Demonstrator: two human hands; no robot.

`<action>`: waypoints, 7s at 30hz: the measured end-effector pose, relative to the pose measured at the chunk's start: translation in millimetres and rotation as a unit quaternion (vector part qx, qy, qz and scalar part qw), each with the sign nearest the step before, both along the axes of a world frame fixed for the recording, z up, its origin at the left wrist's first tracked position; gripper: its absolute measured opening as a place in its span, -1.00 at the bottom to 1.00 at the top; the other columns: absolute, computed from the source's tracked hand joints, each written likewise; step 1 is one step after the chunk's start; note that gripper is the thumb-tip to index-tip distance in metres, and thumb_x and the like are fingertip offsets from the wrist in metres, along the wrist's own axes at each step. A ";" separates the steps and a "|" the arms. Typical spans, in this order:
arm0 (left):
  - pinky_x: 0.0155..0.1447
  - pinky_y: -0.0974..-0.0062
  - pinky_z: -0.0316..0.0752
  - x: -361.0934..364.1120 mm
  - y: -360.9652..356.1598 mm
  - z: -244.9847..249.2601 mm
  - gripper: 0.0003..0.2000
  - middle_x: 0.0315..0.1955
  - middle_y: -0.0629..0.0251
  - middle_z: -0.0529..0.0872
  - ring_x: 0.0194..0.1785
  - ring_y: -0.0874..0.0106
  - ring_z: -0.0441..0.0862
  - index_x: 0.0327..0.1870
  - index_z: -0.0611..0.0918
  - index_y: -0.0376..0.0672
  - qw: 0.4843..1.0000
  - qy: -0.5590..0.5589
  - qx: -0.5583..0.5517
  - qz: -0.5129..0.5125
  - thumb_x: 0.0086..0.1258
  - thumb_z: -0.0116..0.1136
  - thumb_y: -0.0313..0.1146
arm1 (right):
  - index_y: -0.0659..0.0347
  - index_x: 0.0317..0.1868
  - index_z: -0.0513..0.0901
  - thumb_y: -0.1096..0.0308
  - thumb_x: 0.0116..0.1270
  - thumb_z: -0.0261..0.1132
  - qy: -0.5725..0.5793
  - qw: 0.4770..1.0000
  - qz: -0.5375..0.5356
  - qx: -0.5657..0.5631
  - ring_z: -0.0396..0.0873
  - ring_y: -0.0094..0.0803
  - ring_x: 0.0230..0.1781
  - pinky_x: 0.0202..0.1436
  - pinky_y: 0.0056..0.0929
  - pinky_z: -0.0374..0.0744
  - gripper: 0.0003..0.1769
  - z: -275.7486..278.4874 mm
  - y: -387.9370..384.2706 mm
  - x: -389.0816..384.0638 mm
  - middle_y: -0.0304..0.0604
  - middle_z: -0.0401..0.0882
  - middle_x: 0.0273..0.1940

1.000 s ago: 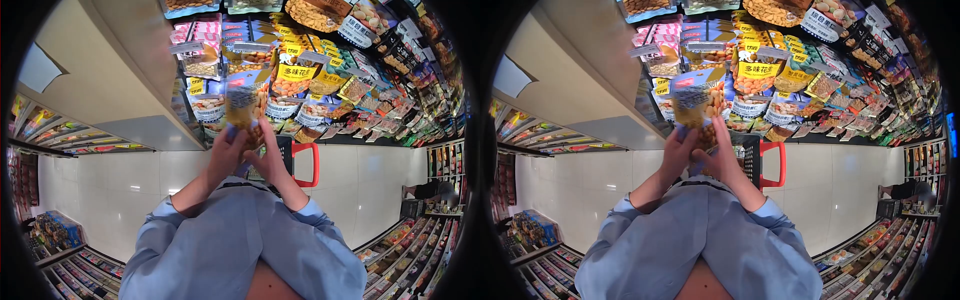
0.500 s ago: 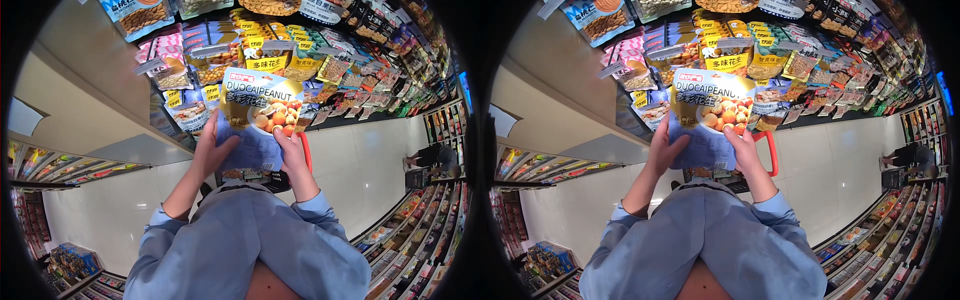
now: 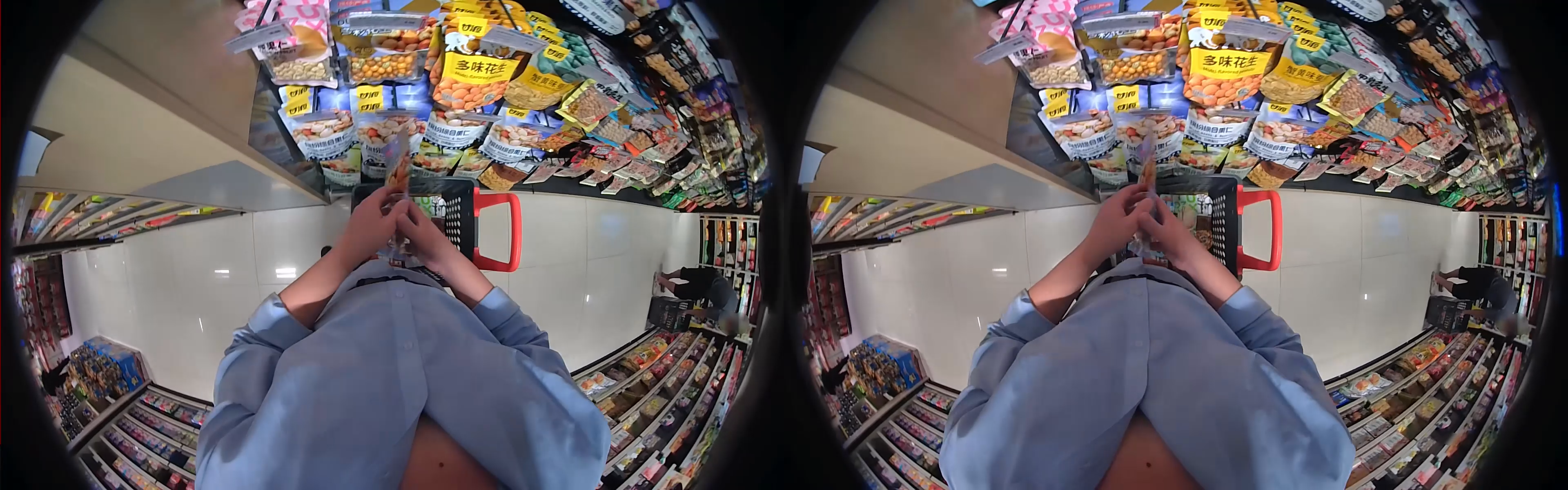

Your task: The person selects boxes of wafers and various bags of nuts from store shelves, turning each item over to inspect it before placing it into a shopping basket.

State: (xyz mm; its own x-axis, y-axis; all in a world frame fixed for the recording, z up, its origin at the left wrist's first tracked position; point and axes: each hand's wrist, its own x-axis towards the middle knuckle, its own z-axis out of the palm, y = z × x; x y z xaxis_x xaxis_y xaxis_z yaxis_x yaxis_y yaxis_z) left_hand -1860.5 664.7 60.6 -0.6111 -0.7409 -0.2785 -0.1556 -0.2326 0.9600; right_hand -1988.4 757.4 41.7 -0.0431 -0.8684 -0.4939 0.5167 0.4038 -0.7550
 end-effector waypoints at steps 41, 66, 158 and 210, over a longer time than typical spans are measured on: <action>0.30 0.47 0.42 40.7 -149.0 -19.7 -0.49 0.20 0.08 0.57 0.27 0.34 0.52 0.42 0.32 -0.35 0.966 0.030 -0.205 0.153 0.48 0.11 -0.45 | 0.14 0.18 0.54 0.31 0.46 0.21 0.185 0.953 0.011 0.238 0.61 -0.45 -0.40 -0.36 -0.47 0.60 -0.67 -217.7 28.6 -64.0 -0.26 0.64 -0.24; 0.17 0.48 0.48 46.2 -274.1 32.5 -0.65 0.03 0.30 0.71 0.06 0.50 0.64 0.18 0.57 -0.25 0.961 0.229 -0.051 0.148 0.47 0.24 -0.29 | 0.31 -0.03 0.69 0.27 0.38 0.26 0.319 0.931 0.008 0.176 0.58 -0.50 -0.37 -0.28 -0.46 0.56 -0.70 -191.2 143.3 -61.2 -0.19 0.67 -0.33; -0.06 0.45 0.68 11.4 88.0 -139.8 -0.51 -0.08 0.12 0.66 -0.12 0.40 0.70 0.38 0.37 -0.24 0.973 -0.047 0.215 0.067 0.46 0.19 -0.46 | 0.31 0.25 0.47 0.39 0.34 0.32 -0.206 0.969 -0.092 0.105 0.67 -0.32 0.03 0.09 -0.28 0.68 -0.52 -108.0 118.2 -55.0 -0.04 0.63 0.07; -0.02 0.60 0.49 -65.2 36.7 -162.7 -0.61 -0.11 0.39 0.63 -0.10 0.59 0.54 0.33 0.44 -0.24 0.987 -0.088 -0.110 -0.075 0.51 0.08 -0.53 | 0.20 0.30 0.42 0.26 0.49 0.18 0.068 0.987 0.007 0.147 0.65 -0.37 -0.14 -0.11 -0.40 0.66 -0.56 -155.6 147.0 -158.8 -0.17 0.63 -0.05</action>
State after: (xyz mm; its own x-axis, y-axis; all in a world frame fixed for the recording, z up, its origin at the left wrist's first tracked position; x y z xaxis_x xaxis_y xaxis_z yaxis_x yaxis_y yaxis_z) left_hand -1925.7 701.4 -102.2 -0.6753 -0.6997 -0.2333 -0.3418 0.0167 0.9396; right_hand -2147.2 904.4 -113.9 -0.1155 -0.6894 -0.7151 0.4120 0.6218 -0.6660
